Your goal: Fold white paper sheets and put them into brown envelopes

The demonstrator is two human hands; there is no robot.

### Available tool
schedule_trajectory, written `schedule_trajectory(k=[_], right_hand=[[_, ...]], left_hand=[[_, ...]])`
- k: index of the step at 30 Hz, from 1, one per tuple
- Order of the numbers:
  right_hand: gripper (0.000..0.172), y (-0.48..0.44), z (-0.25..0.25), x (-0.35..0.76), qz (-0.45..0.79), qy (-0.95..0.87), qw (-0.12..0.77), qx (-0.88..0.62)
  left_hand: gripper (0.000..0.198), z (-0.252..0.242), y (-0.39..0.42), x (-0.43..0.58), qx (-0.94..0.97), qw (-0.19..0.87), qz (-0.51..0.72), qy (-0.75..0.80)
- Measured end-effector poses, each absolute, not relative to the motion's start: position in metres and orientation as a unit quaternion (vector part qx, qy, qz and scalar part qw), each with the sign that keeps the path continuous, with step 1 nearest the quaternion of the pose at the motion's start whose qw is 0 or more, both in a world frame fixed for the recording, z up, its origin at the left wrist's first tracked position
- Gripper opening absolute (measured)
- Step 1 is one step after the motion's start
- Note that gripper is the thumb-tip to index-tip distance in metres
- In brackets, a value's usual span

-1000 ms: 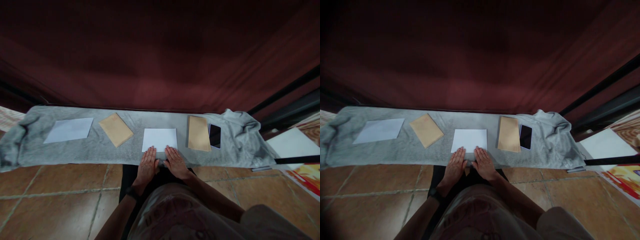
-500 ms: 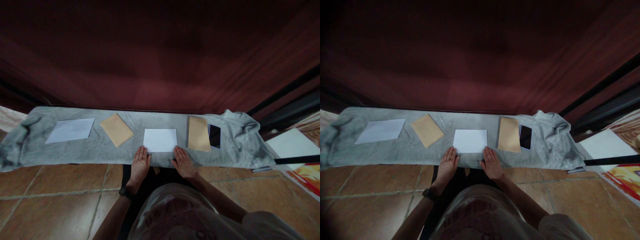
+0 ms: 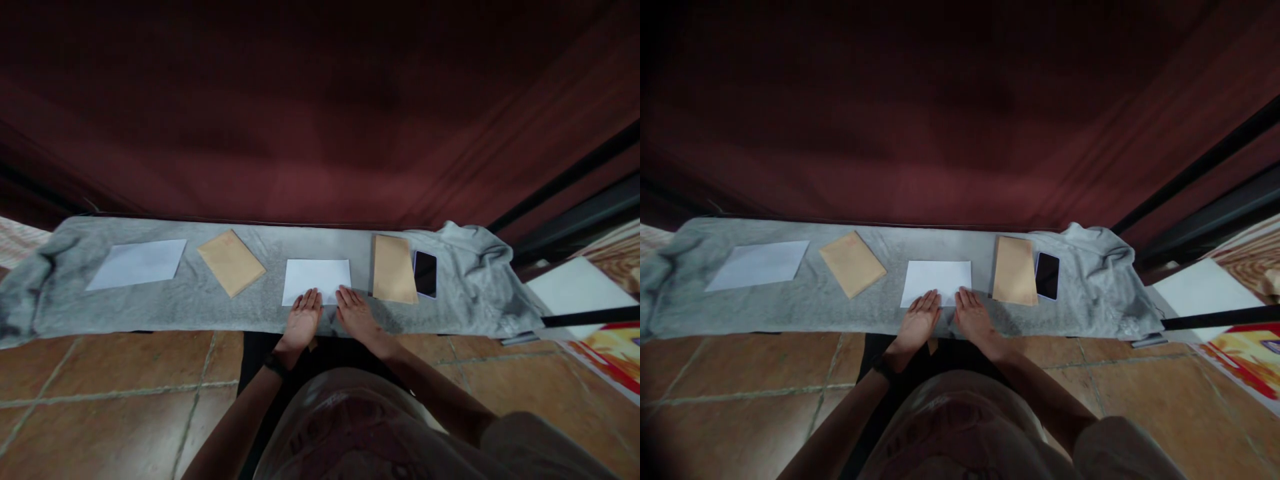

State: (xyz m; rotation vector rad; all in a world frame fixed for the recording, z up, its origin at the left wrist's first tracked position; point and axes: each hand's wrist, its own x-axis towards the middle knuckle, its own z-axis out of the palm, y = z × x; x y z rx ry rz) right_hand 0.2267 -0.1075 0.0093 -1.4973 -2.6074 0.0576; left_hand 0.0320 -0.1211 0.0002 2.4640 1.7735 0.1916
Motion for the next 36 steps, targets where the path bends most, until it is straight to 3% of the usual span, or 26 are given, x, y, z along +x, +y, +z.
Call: schedule_trajectory(k=[8,28,36], right_hand=[[0.047,-0.096,0.014,0.21,0.044,-0.871,0.057,-0.487],[0.034,-0.08,0.052,0.212,0.068,-0.89,-0.033,-0.45],[0.028,-0.063,0.08,0.237,0.114,-0.858,0.074,-0.496]], left_hand=[[0.051,0.003,-0.114,0.023,0.816,0.093,0.096,0.563],[0.053,0.02,-0.107,0.052,0.808,0.059,0.092,0.579],[0.049,0.043,-0.093,0.026,0.769,0.097,0.217,0.593]])
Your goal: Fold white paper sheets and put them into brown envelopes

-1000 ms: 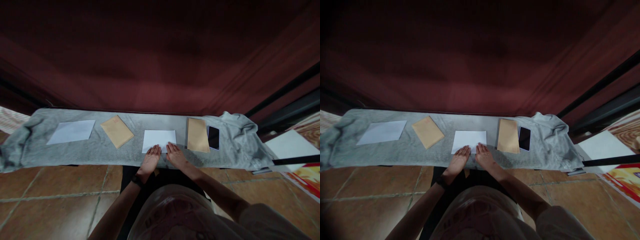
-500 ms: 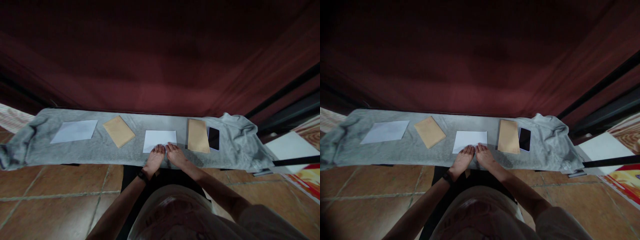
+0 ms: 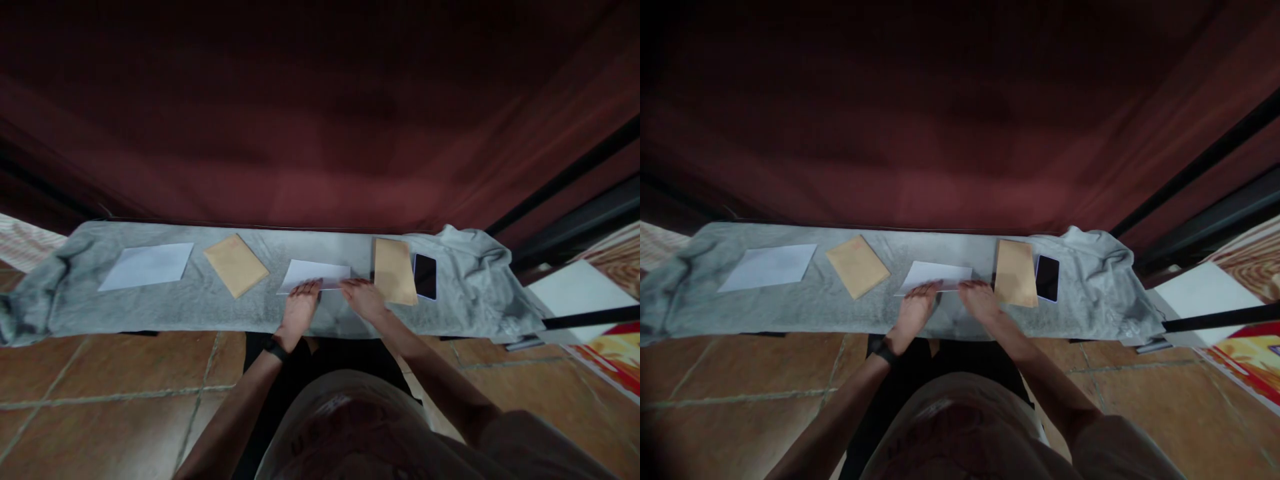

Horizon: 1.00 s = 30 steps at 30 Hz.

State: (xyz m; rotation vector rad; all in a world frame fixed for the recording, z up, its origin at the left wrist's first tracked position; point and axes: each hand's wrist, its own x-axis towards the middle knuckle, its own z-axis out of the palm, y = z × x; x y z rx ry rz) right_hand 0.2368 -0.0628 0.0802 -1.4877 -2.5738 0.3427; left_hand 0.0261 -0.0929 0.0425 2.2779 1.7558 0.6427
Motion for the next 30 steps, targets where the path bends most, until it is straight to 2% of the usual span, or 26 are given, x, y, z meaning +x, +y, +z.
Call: schedule_trajectory(k=[5,7,10,12,15,17,19,21,24,28,30], right_hand=[[0.036,-0.047,0.087,0.258,0.191,-0.779,0.281,-0.526],[0.043,-0.043,0.087,0.26,0.232,-0.728,0.354,-0.54],[0.051,-0.042,0.08,0.253,0.348,-0.616,0.42,-0.568],[0.051,-0.045,0.072,0.243,0.46,-0.525,0.429,-0.573],[0.052,-0.054,0.056,0.225,0.637,-0.434,0.384,-0.508],[0.053,-0.059,0.045,0.214,0.68,-0.434,0.352,-0.474],[0.047,-0.06,0.035,0.205,0.621,-0.491,0.331,-0.514],[0.038,-0.056,0.025,0.201,0.504,-0.558,0.296,-0.589],[0.028,-0.042,0.015,0.203,0.419,-0.587,0.266,-0.64],[0.032,-0.032,0.009,0.211,0.36,-0.609,0.252,-0.66],[0.038,-0.034,0.007,0.212,0.339,-0.619,0.245,-0.665]], left_hand=[[0.025,0.076,-0.083,0.009,0.658,0.168,0.366,0.636],[0.018,0.088,-0.076,0.008,0.549,0.248,0.491,0.629],[0.019,0.094,-0.066,0.013,0.314,0.394,0.67,0.545],[0.016,0.089,-0.065,0.021,0.188,0.451,0.723,0.489],[0.014,0.071,-0.074,0.038,0.131,0.469,0.729,0.481],[0.013,0.056,-0.084,0.05,0.099,0.476,0.727,0.485],[0.013,0.043,-0.093,0.06,0.065,0.486,0.716,0.497],[0.014,0.034,-0.1,0.066,0.038,0.51,0.689,0.514],[0.013,0.023,-0.111,0.067,0.024,0.567,0.636,0.522],[0.009,0.013,-0.13,0.063,0.063,0.632,0.557,0.536],[0.018,0.01,-0.138,0.061,0.152,0.611,0.524,0.573]])
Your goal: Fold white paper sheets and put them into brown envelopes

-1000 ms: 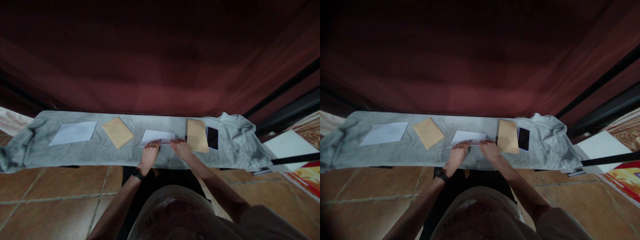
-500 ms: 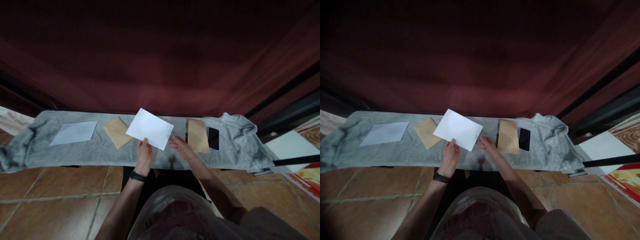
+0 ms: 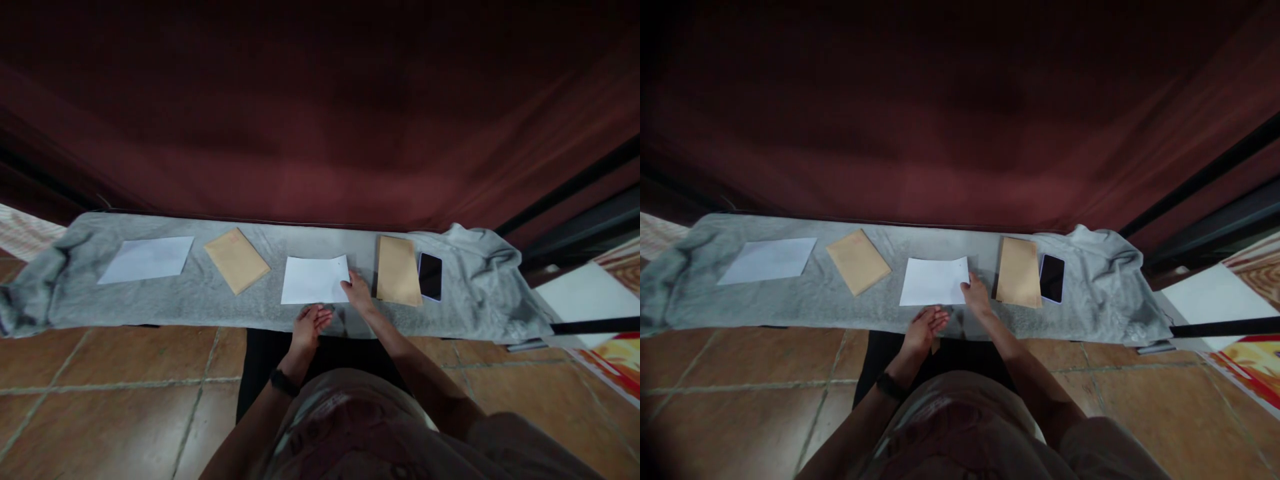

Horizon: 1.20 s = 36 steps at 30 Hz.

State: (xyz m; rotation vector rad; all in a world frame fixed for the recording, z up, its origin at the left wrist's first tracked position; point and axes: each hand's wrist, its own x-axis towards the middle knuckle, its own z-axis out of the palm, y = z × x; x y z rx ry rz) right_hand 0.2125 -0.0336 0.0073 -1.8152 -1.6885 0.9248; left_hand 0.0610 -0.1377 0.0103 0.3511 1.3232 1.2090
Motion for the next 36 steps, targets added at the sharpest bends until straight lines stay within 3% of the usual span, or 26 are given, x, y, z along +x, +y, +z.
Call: schedule_trajectory(k=[3,6,10,13,20,27,36], right_hand=[[0.046,-0.04,0.006,0.212,0.313,-0.63,0.232,-0.672],[0.053,-0.047,0.008,0.211,0.243,-0.663,0.186,-0.683],[0.056,-0.054,0.012,0.21,0.135,-0.704,0.203,-0.667],[0.053,-0.06,0.009,0.198,0.124,-0.738,0.25,-0.614],[0.052,-0.054,-0.012,0.147,0.196,-0.804,0.266,-0.494],[0.049,-0.04,-0.024,0.149,0.096,-0.817,0.186,-0.537],[0.062,-0.037,-0.032,0.172,0.04,-0.797,0.185,-0.573]], left_hand=[[0.028,0.012,-0.139,0.058,0.404,0.439,0.492,0.634],[0.041,0.012,-0.128,0.056,0.637,0.223,0.353,0.648],[0.057,0.003,-0.116,0.057,0.72,0.092,0.152,0.671],[0.057,-0.005,-0.113,0.057,0.726,0.06,0.105,0.677],[0.063,-0.001,-0.081,0.036,0.755,0.047,0.092,0.648],[0.063,-0.011,-0.058,0.015,0.697,0.024,0.114,0.707],[0.07,-0.023,-0.054,-0.005,0.657,0.022,0.17,0.735]])
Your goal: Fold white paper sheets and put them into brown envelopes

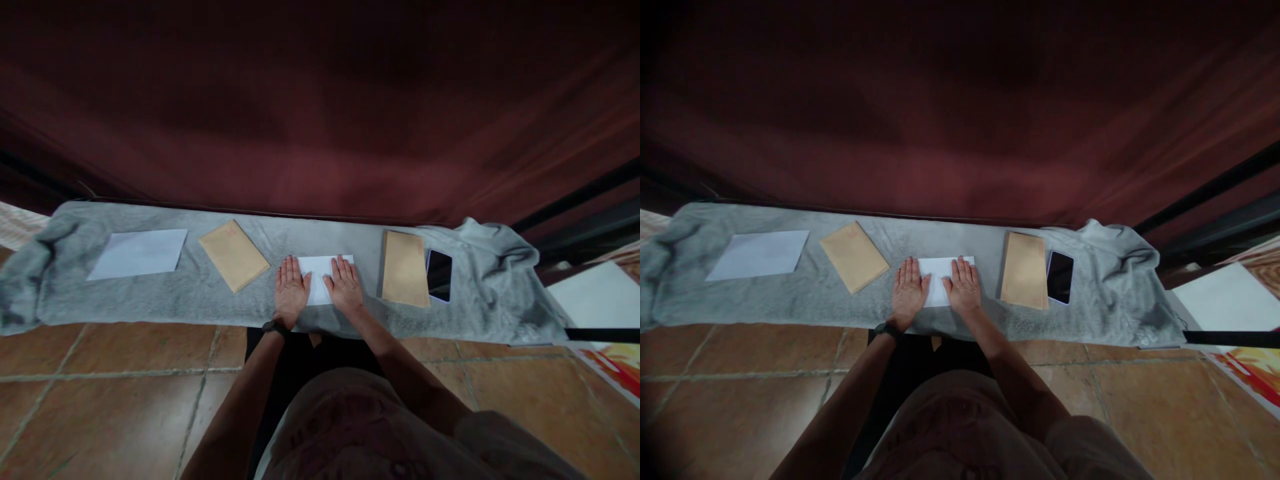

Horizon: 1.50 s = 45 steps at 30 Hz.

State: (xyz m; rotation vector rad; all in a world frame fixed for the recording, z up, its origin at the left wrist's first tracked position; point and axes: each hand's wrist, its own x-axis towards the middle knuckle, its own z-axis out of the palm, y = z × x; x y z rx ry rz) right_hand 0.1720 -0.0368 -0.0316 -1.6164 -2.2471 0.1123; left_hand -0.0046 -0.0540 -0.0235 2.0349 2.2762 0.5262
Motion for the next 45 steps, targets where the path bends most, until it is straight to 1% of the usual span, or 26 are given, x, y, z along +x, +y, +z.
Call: schedule_trajectory(k=[8,12,16,19,27,32,35,39,42,45], right_hand=[[0.065,-0.04,-0.027,0.2,0.032,-0.785,0.172,-0.594],[0.065,-0.041,-0.027,0.201,0.025,-0.782,0.173,-0.598],[0.065,-0.041,-0.029,0.2,0.028,-0.777,0.179,-0.604],[0.065,-0.042,-0.029,0.2,0.029,-0.776,0.182,-0.603],[0.066,-0.042,-0.026,0.201,0.044,-0.772,0.171,-0.61],[0.061,-0.045,-0.022,0.201,0.034,-0.769,0.203,-0.606],[0.057,-0.061,-0.018,0.19,0.046,-0.79,0.2,-0.578],[0.056,-0.092,-0.018,0.166,0.08,-0.851,0.186,-0.485],[0.056,-0.105,-0.02,0.159,0.083,-0.856,0.186,-0.475],[0.059,-0.108,-0.019,0.166,0.078,-0.863,0.181,-0.465]], left_hand=[[0.069,-0.02,-0.059,-0.014,0.651,0.017,0.195,0.734],[0.068,-0.014,-0.067,0.001,0.637,-0.004,0.206,0.743],[0.062,-0.012,-0.081,0.041,0.705,0.024,0.178,0.687],[0.059,-0.012,-0.087,0.059,0.72,0.043,0.151,0.676],[0.067,-0.008,-0.096,0.012,0.728,0.041,0.129,0.672],[0.065,-0.009,-0.102,0.001,0.717,0.03,0.124,0.686],[0.065,-0.01,-0.101,0.002,0.716,0.03,0.129,0.686],[0.064,-0.012,-0.1,0.001,0.717,0.031,0.12,0.686],[0.063,-0.012,-0.101,-0.001,0.721,0.033,0.111,0.684],[0.067,-0.011,-0.102,-0.003,0.727,0.031,0.112,0.676]])
